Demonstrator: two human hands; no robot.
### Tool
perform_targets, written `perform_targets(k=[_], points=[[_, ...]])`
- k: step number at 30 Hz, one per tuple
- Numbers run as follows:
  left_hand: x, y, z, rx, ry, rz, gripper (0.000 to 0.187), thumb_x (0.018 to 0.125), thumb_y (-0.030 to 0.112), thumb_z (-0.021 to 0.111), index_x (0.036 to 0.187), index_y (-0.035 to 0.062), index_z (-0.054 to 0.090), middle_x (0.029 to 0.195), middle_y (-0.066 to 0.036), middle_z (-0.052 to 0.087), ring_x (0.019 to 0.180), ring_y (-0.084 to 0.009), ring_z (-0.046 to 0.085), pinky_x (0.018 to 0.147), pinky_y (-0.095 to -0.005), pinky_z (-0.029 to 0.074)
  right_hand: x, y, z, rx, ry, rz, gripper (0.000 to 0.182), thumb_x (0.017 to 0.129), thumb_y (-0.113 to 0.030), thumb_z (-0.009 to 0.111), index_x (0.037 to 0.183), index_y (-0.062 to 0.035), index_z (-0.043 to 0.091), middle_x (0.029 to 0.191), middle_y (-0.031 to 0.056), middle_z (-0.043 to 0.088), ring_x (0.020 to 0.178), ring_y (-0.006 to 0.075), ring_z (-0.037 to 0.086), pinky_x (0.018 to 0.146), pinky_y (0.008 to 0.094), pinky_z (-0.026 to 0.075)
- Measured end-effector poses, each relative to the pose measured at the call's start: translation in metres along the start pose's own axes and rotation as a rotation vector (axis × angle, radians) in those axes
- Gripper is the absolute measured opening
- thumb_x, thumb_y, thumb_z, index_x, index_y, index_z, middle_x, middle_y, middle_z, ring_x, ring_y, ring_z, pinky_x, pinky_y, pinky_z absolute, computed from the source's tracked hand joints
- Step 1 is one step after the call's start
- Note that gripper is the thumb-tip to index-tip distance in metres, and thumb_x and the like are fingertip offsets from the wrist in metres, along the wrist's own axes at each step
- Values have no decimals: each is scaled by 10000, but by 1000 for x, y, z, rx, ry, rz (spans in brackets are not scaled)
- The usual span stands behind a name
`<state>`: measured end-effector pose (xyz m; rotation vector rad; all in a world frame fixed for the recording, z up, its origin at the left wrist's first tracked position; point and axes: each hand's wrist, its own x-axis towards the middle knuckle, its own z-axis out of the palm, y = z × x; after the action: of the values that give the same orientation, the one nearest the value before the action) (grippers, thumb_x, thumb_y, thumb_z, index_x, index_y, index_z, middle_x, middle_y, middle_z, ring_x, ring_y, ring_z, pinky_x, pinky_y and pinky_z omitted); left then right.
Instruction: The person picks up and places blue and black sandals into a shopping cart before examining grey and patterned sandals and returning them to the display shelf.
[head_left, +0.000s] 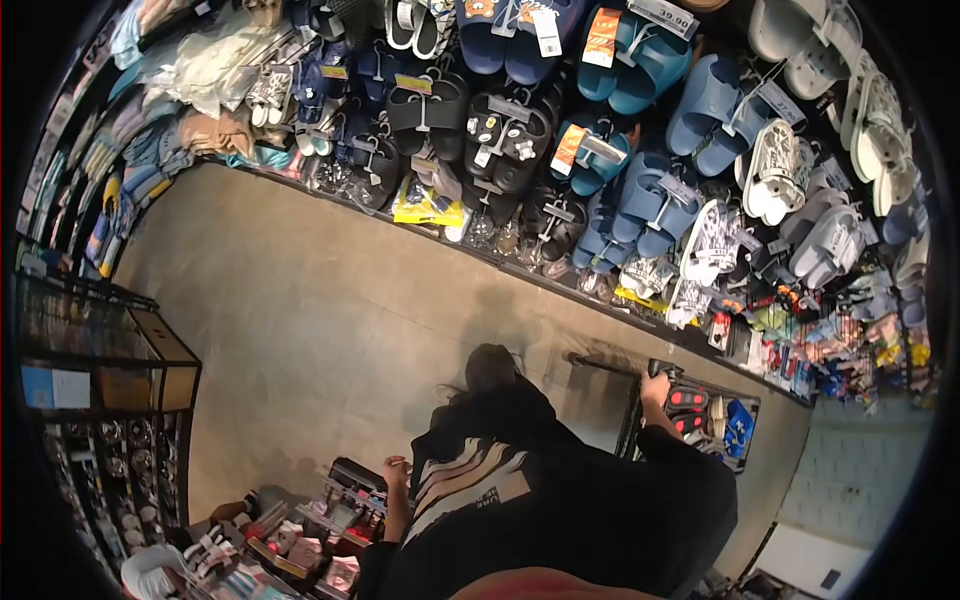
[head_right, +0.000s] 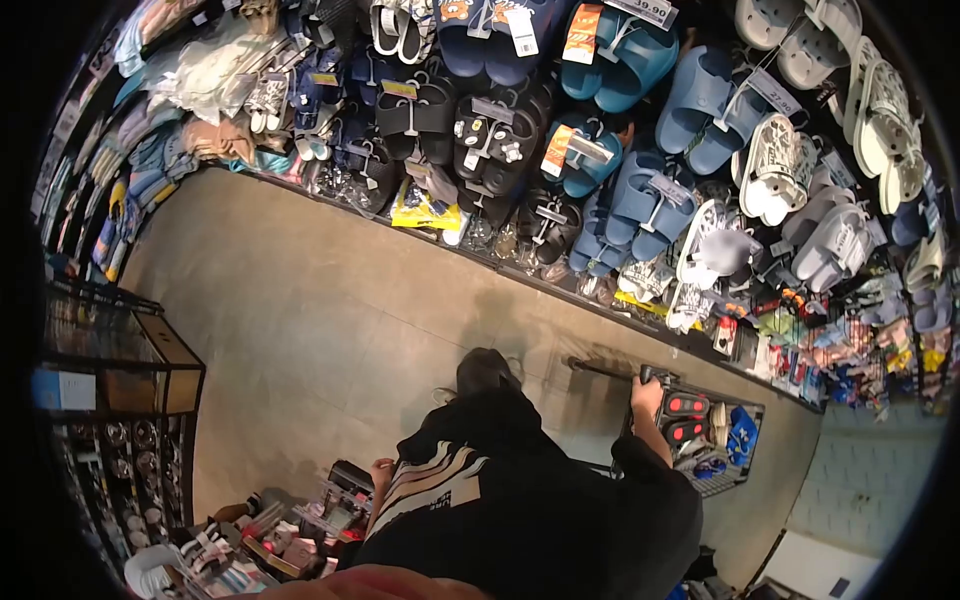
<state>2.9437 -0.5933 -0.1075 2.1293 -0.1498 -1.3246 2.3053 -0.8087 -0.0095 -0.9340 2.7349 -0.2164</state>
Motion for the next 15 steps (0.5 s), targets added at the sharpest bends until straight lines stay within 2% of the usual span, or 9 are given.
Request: perform_targets(k=[2, 4, 5, 6, 7, 9, 11, 14, 15], points=[[13, -5, -8, -36, -6, -8, 207, 796, -81, 591, 954, 52, 580, 791, -78, 642, 676, -184, 654, 524, -290, 491, 21, 21, 45, 104, -30, -55, 369, 820, -307, 686, 918, 48, 660, 833, 190, 717, 740, 291, 712, 667, 403, 557], [45, -31, -20, 21, -67, 164, 189, 769, -82, 628, 916, 35, 607, 775, -68, 649, 669, -168, 641, 546, -286, 501, 12, 4, 50, 566, -295, 105, 285, 838, -295, 674, 846, -10, 671, 815, 134, 722, 643, 204, 683, 562, 353, 531], [50, -28, -20, 144, -21, 158, 194, 733, -86, 664, 897, 18, 645, 786, -77, 673, 660, -152, 631, 574, -276, 511, 10, 0, 50, 568, -285, 116, 285, 838, -295, 674, 846, -10, 671, 815, 134, 722, 643, 204, 683, 562, 353, 531], [53, -24, -26, 12, -112, 155, 218, 716, -86, 681, 911, 9, 668, 823, -97, 698, 695, -154, 646, 607, -269, 520, 9, -7, 51, 697, -479, 185, 280, 851, -291, 670, 870, -11, 678, 825, 115, 724, 678, 211, 687, 590, 374, 536], [68, -28, -29, 105, -126, 187, 221, 723, -83, 677, 927, 3, 671, 836, -103, 706, 724, -159, 656, 630, -272, 525, 10, -20, 52, 829, -674, 246, 275, 863, -286, 667, 894, -13, 684, 835, 96, 726, 713, 218, 692, 618, 395, 541], [104, -43, -32, 185, -137, 202, 244, 734, -75, 677, 969, -10, 671, 857, -105, 714, 769, -178, 672, 674, -281, 535, 4, -42, 50, 849, -684, 276, 273, 858, -286, 677, 897, -16, 683, 852, 102, 727, 725, 226, 694, 615, 383, 537], [123, -19, -33, -8, -209, 154, 326, 720, -82, 659, 1039, -15, 654, 921, -109, 700, 826, -209, 673, 714, -311, 545, 4, -57, 64, 885, -773, 355, 277, 854, -305, 693, 906, -34, 688, 949, 101, 731, 791, 220, 698, 627, 354, 524], [155, 9, -46, 54, -186, 113, 335, 711, -89, 648, 1037, -11, 651, 938, -112, 691, 838, -213, 668, 713, -317, 546, 5, -78, 73, 895, -854, 329, 322, 859, -400, 679, 887, -80, 704, 971, 41, 731, 829, 167, 684, 702, 348, 522], [165, 25, -52, 87, -186, 86, 338, 708, -91, 644, 1037, -10, 651, 943, -113, 688, 841, -214, 666, 713, -319, 546, 1, -90, 72, 909, -810, 355, 331, 848, -404, 692, 894, -76, 703, 1003, 48, 728, 832, 181, 683, 716, 349, 517]])
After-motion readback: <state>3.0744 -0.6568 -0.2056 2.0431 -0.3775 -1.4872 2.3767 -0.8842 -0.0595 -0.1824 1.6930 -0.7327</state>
